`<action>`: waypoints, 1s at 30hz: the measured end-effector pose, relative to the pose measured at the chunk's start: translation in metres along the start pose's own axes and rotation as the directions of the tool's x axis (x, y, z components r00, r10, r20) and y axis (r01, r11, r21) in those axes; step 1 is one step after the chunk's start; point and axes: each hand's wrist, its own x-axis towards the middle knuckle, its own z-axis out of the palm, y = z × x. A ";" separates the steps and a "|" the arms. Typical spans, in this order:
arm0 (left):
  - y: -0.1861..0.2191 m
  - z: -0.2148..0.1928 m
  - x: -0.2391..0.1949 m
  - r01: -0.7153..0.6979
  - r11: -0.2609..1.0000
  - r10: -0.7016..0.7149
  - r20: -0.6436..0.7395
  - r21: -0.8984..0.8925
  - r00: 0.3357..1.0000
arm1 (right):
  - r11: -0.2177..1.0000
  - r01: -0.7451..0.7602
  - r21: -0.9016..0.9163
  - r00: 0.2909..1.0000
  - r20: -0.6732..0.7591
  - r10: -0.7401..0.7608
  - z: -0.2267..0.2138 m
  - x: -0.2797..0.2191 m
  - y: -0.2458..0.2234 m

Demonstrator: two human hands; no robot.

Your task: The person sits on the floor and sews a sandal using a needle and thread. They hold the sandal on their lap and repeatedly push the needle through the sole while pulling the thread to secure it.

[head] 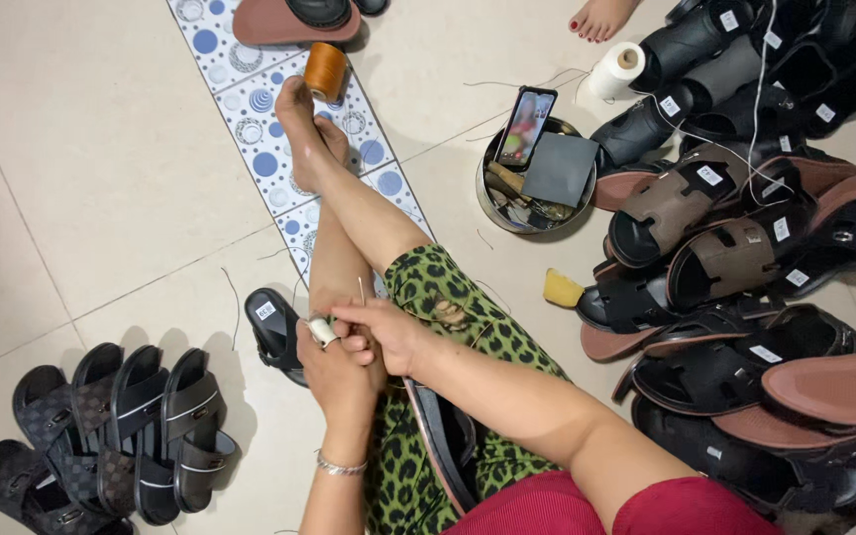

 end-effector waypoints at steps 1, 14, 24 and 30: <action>0.000 0.004 0.002 -0.046 0.999 0.047 -0.090 0.023 0.995 | 0.999 0.011 -0.042 1.000 -0.006 -0.011 -0.003 0.005 0.003; -0.008 0.010 0.011 -0.121 0.987 0.079 -0.341 -0.105 0.937 | 0.959 0.070 -0.274 0.997 -0.012 -0.076 -0.023 0.046 0.002; -0.019 0.006 0.011 -0.073 0.961 -0.013 -0.307 -0.268 0.951 | 0.946 0.043 -0.321 0.999 -0.005 -0.048 -0.016 0.057 0.007; -0.030 0.016 0.013 -0.101 0.972 0.018 -0.360 -0.213 0.933 | 0.947 0.045 -0.318 0.999 0.002 -0.047 -0.016 0.054 0.005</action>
